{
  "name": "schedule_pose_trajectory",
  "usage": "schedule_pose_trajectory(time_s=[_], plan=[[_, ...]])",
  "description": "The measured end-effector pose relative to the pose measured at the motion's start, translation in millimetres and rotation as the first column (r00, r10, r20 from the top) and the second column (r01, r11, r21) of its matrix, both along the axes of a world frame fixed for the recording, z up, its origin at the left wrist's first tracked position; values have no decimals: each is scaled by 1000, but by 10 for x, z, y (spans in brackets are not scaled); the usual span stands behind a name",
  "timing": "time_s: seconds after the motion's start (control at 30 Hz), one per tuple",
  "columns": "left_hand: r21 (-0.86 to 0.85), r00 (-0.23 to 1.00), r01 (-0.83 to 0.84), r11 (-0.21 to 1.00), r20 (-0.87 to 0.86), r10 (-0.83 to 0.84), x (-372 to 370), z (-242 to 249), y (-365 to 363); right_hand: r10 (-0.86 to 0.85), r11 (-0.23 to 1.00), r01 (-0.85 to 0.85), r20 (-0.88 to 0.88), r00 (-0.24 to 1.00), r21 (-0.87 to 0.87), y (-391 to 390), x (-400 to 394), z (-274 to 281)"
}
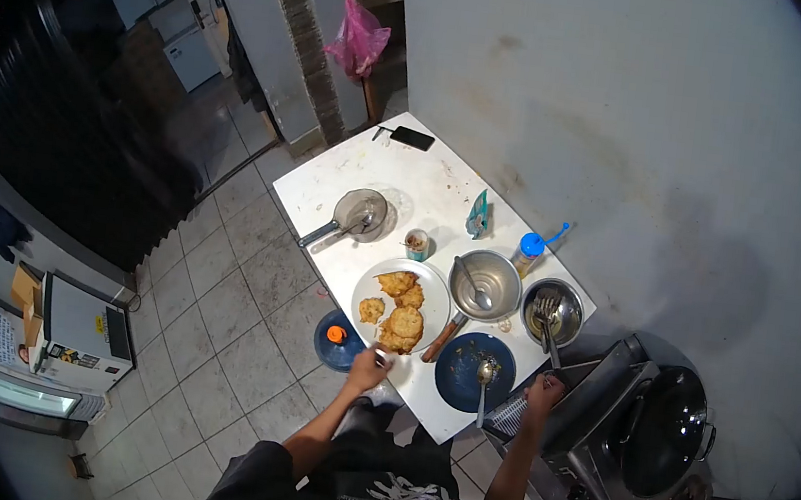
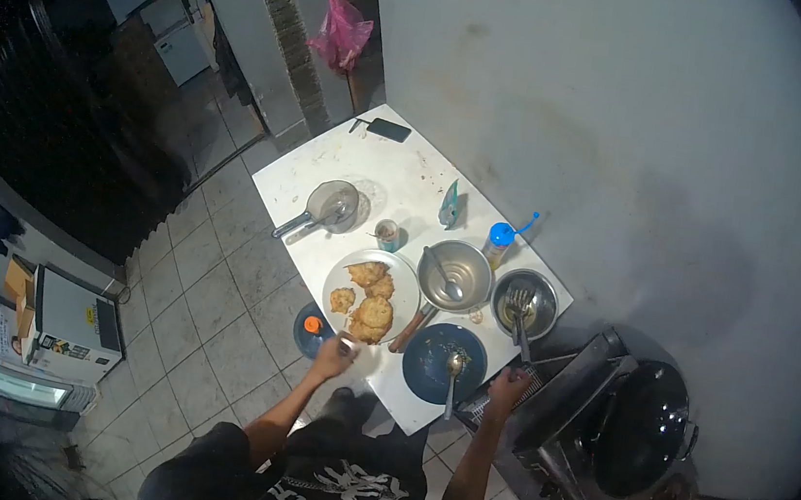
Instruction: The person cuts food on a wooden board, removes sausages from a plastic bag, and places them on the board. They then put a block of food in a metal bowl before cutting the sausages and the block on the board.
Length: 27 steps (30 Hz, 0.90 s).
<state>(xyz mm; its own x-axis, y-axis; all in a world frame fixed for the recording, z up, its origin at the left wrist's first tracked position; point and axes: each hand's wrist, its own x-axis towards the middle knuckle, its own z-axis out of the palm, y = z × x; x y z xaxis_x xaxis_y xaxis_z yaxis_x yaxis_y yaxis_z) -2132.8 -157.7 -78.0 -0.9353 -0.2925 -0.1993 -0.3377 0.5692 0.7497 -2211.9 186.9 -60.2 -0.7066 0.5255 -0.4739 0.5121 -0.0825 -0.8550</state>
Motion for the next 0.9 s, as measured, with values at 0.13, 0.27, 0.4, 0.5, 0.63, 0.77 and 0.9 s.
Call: schedule_pose_trajectory(time_s=[0.13,0.27,0.4,0.5,0.63,0.77,0.9], plan=[[26,931,-270,963,-248,268,-243,191,-825,98,995,-94,-159,982,30,-427,219,218],[-382,862,-374,845,-478,166,-837,376,-1822,289,939,-195,-345,893,284,-944,378,2],[-573,953,-251,780,-288,95,-1458,194,-2342,245,959,-175,-339,908,224,-1641,884,160],[-550,999,42,834,2,-49,-1852,-124,-2620,231,956,-180,-217,948,231,-2055,1302,189],[-270,976,201,942,135,-170,-2025,-207,-2707,226,969,-207,-136,965,138,-2579,1632,475],[-115,986,156,981,-48,-162,-1806,-329,-2638,539,813,-447,-194,820,372,-2806,1398,27],[231,998,52,972,35,-61,-1301,-281,-2623,724,685,-657,-191,663,315,-3354,697,30]])
